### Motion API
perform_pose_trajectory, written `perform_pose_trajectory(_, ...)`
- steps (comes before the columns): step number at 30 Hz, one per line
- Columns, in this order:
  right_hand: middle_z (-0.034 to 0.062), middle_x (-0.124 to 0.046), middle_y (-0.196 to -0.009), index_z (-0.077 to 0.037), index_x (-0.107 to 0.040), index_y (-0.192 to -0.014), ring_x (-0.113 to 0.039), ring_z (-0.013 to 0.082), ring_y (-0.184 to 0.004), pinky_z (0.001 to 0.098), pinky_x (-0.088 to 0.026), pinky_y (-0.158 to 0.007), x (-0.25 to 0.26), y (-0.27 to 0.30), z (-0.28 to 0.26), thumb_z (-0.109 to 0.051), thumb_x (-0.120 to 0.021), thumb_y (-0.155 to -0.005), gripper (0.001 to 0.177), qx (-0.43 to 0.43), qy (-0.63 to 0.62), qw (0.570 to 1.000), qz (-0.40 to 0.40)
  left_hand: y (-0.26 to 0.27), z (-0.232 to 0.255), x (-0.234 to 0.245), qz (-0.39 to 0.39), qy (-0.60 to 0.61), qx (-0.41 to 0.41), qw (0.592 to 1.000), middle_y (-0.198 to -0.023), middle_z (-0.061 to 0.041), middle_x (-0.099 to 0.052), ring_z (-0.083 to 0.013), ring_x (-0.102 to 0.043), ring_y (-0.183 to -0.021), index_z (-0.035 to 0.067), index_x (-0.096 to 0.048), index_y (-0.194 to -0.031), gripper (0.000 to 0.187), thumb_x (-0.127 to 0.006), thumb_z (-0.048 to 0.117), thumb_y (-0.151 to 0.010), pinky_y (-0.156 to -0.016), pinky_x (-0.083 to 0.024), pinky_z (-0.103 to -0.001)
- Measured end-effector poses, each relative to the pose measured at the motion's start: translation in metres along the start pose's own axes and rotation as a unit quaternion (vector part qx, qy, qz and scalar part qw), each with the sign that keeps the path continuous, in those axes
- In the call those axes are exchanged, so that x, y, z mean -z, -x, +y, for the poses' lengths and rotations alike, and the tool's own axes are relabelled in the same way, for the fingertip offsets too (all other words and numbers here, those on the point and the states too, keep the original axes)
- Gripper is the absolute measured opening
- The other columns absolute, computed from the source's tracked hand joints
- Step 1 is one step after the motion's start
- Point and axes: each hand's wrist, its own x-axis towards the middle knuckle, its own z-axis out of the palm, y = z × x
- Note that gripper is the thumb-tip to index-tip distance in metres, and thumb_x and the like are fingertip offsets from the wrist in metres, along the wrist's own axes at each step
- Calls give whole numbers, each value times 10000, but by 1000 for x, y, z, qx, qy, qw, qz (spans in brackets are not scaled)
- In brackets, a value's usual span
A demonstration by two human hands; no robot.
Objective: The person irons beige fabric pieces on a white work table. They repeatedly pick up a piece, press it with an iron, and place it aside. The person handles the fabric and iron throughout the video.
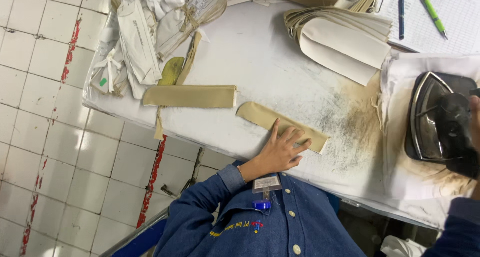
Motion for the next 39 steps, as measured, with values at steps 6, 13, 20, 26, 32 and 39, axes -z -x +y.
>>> perform_pose_trajectory(6, -113, -502, -993, -328, -526, -1104, -461, 13, -887, 135, -327, -822, 18, 5, -30, -695, -665, -1094, 392, -476, -326, 815, -48, 0, -1, 1, 4, 2, 2, 1000, -1362, -67, -513, -282, -487, -1268, 252, -565, -1356, 573, -719, 476, -852, -1124, -290, -772)
perform_pose_trajectory(13, 266, -828, -1095, -179, -762, -1277, -791, 433, -1040, 446, -615, -890, 13, 32, -139, -783, -614, -690, 856, -155, 396, 865, -265, -5, -2, 5, -14, -18, -2, 1000, -1382, -18, -502, -256, -490, -1271, 255, -548, -1364, 581, -703, 500, -861, -1092, -343, -757)
perform_pose_trajectory(20, 29, -791, -702, -406, -646, -1293, -809, 225, -729, 350, -631, -616, -59, 76, -207, -930, -437, -651, 856, 59, 467, 828, -304, 5, -30, 25, -140, -41, 16, 989, -1403, -103, -463, -276, -455, -1298, 134, -438, -1394, 560, -494, 519, -991, -1069, -449, -449)
perform_pose_trajectory(26, 122, -670, -546, -109, -584, -1117, -696, 309, -501, 414, -537, -471, -103, 69, -265, -854, -438, -809, 819, 105, 378, 881, -266, 42, -69, 18, -40, -53, 117, 991, -1413, -140, -519, -350, -483, -1327, 131, -567, -1340, 510, -578, 468, -958, -1005, -473, -482)
perform_pose_trajectory(32, 161, -766, -764, -170, -657, -1185, -786, 371, -821, 459, -599, -701, -145, 42, -334, -839, -477, -849, 769, 142, 356, 887, -259, 65, -107, 40, 129, -8, 227, 965, -1234, -143, -555, -344, -549, -1188, 75, -637, -1214, 386, -635, 345, -938, -959, -451, -467)
perform_pose_trajectory(39, 180, -759, -780, -150, -698, -1192, -792, 346, -804, 396, -616, -684, -195, 16, -382, -768, -541, -866, 716, 267, 331, 861, -277, 94, -114, 102, 240, 2, 327, 914, -1199, -82, -541, -284, -602, -1102, 97, -637, -1146, 203, -638, 195, -969, -919, -486, -415)
